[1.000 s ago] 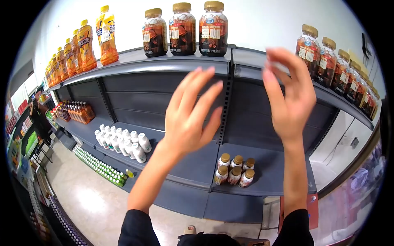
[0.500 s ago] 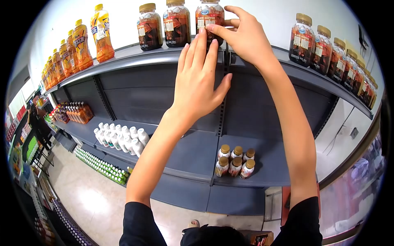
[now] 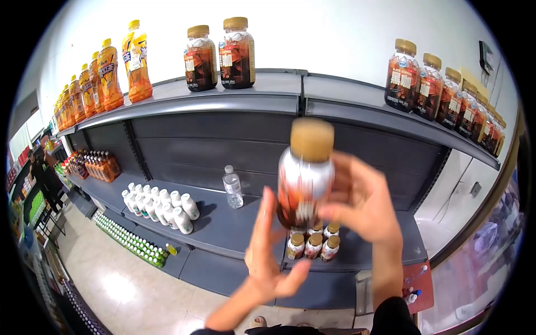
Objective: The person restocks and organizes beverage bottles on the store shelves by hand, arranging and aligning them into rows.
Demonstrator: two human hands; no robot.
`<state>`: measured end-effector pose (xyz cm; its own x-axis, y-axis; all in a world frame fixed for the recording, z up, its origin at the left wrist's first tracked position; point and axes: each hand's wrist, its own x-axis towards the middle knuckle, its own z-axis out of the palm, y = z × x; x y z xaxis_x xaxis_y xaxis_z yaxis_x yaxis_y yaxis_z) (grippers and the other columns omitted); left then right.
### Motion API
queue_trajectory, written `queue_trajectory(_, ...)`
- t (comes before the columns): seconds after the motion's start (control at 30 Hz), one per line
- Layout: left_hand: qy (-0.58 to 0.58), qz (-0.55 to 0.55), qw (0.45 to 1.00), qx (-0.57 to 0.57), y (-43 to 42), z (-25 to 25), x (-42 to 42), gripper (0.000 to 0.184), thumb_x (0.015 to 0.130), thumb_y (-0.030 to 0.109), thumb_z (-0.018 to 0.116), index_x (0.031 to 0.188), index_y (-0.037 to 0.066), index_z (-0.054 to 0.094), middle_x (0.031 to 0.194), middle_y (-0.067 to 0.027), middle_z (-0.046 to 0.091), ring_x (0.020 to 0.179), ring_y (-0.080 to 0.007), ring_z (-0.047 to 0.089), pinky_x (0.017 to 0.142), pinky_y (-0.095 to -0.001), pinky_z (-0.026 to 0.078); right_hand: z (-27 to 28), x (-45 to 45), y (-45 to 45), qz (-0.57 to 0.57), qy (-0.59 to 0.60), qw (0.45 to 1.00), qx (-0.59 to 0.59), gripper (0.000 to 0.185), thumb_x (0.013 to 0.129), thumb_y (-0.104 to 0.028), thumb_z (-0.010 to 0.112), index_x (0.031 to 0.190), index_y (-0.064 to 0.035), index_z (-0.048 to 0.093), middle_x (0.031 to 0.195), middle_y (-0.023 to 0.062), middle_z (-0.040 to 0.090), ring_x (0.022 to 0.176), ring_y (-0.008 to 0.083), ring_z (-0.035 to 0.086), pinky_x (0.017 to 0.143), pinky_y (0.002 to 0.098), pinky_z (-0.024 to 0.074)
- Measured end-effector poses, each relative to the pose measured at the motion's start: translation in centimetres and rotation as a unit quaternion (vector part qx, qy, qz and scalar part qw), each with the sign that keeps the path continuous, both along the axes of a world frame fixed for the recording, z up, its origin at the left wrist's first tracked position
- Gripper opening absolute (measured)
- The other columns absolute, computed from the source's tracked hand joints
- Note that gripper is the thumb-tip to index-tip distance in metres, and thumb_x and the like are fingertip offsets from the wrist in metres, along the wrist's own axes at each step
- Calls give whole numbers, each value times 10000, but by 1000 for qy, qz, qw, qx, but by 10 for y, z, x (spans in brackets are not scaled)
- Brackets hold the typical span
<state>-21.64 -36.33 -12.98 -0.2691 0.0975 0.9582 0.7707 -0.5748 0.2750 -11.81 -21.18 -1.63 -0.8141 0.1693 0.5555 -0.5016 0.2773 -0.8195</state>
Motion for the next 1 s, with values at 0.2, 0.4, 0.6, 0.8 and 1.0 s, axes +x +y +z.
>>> queue_trajectory(0.2,-190,72,965,-166,-15,-103,58,722,821,83,815,1448,-126,524,1510,-364,491,1405,-429,534,1126,-439,461,-130,18,30,15,-159,987,-23,726,733,54,901,1383,100,582,1305,155,683,1213,232,659,976,384,580)
queue_trajectory(0.4,-222,86,935,-263,-30,-141,79,693,816,79,806,1432,-110,553,1489,-337,531,1391,-423,553,1132,-430,452,-222,41,21,4,-178,979,-104,737,766,1,905,1419,68,572,1331,135,663,1221,222,648,1027,395,562)
queue_trajectory(0.6,-131,60,936,-320,-5,-138,74,689,865,114,758,1481,-68,508,1564,-316,443,1418,-484,471,1161,-489,399,-268,70,3,-111,-108,963,-221,799,772,17,897,1446,74,473,1313,147,668,1213,224,659,1037,374,541)
queue_trajectory(0.8,-84,33,941,-327,13,-187,96,725,869,76,753,1498,-99,438,1545,-336,425,1396,-500,474,1147,-505,408,-306,97,-5,-232,-35,936,-262,639,813,114,805,1369,19,506,1299,122,636,1192,208,640,1020,363,525)
queue_trajectory(1.0,-75,-67,905,-413,34,-203,96,640,908,59,701,1490,-71,468,1531,-292,496,1389,-421,533,1136,-459,428,-320,103,24,-407,26,882,-237,622,845,124,774,1387,13,491,1308,121,633,1193,203,641,970,328,541)
